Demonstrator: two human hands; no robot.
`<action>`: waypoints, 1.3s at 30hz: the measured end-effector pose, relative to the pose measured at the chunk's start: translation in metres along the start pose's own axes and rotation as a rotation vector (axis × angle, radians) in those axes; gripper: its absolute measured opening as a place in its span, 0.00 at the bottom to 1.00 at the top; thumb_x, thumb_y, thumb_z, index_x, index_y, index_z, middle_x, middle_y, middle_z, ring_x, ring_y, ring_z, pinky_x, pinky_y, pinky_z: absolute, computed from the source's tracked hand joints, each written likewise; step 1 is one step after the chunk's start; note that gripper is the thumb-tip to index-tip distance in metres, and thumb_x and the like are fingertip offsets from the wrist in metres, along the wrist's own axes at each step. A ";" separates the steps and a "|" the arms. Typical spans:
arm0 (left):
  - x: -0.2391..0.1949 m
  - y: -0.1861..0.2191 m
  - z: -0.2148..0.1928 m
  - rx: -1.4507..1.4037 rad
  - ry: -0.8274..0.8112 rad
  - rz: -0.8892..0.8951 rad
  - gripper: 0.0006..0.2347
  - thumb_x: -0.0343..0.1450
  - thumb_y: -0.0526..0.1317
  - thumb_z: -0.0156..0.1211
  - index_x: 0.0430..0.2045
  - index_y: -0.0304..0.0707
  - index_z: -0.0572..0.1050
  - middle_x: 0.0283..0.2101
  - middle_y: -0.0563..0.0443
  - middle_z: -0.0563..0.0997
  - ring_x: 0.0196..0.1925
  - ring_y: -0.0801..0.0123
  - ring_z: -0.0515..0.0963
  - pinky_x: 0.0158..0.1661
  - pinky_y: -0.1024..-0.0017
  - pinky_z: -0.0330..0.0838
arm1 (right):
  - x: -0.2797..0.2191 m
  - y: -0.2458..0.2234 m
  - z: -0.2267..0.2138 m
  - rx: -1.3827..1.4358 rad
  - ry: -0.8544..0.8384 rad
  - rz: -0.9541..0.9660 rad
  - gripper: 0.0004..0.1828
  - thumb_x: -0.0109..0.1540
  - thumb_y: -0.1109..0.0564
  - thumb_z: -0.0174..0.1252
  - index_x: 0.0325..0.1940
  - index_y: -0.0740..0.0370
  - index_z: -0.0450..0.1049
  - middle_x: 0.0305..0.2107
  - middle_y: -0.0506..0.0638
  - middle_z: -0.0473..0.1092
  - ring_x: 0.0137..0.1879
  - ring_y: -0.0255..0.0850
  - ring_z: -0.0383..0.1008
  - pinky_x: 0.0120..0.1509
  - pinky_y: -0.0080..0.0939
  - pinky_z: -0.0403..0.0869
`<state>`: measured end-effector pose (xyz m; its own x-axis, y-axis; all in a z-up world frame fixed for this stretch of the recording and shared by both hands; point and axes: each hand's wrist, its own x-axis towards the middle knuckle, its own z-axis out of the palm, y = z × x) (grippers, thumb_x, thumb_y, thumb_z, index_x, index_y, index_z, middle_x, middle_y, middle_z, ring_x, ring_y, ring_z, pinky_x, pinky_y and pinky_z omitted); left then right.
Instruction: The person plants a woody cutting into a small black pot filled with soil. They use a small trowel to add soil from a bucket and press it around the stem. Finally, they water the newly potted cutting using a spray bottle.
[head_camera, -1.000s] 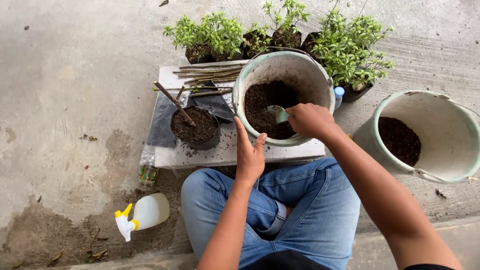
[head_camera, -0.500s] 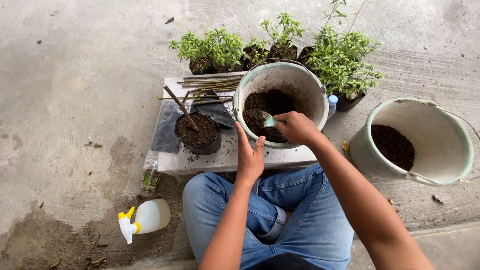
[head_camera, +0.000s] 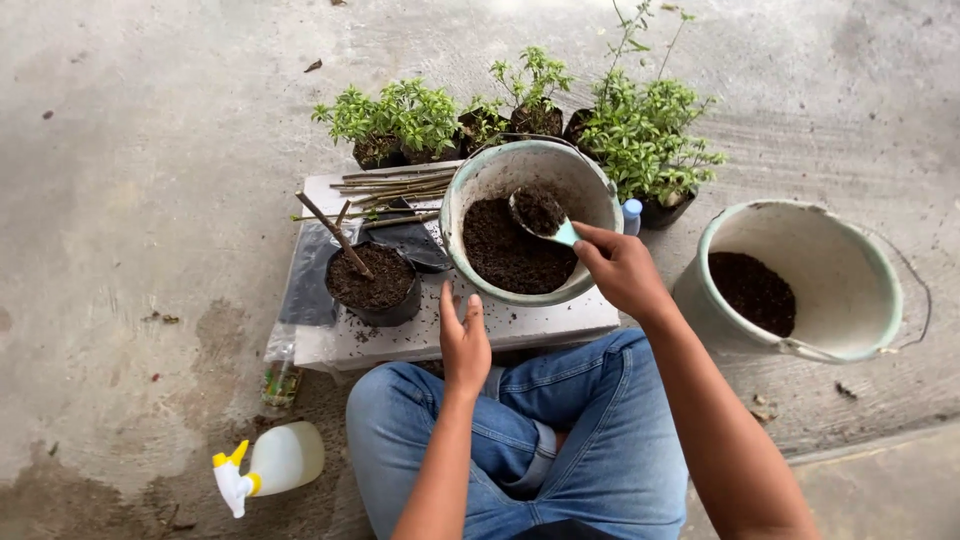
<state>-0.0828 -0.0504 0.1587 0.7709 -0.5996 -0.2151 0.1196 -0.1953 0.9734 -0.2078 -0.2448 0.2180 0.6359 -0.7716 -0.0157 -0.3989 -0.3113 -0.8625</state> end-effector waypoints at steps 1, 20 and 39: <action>-0.001 0.001 -0.003 0.012 -0.006 -0.001 0.29 0.80 0.50 0.38 0.74 0.35 0.41 0.75 0.26 0.45 0.77 0.36 0.45 0.71 0.38 0.50 | 0.000 0.001 0.001 0.010 0.006 0.008 0.21 0.66 0.53 0.57 0.64 0.51 0.78 0.33 0.56 0.80 0.35 0.39 0.76 0.42 0.44 0.75; 0.052 0.001 -0.175 -0.084 0.482 0.369 0.26 0.81 0.54 0.29 0.42 0.38 0.79 0.47 0.39 0.81 0.55 0.54 0.78 0.59 0.60 0.70 | -0.018 -0.093 0.110 -0.144 -0.256 -0.099 0.24 0.67 0.57 0.54 0.68 0.55 0.75 0.41 0.64 0.79 0.37 0.54 0.79 0.41 0.53 0.74; 0.160 -0.007 -0.208 -0.244 -0.007 0.335 0.44 0.74 0.71 0.14 0.57 0.36 0.76 0.59 0.37 0.78 0.68 0.49 0.70 0.70 0.53 0.55 | 0.130 -0.138 0.182 -0.689 -0.696 -0.521 0.17 0.68 0.53 0.58 0.61 0.48 0.78 0.36 0.51 0.82 0.42 0.47 0.79 0.72 0.57 0.50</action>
<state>0.1699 0.0162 0.1343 0.7883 -0.6040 0.1172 0.0082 0.2008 0.9796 0.0499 -0.2009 0.2434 0.9789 -0.0437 -0.1998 -0.1192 -0.9158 -0.3836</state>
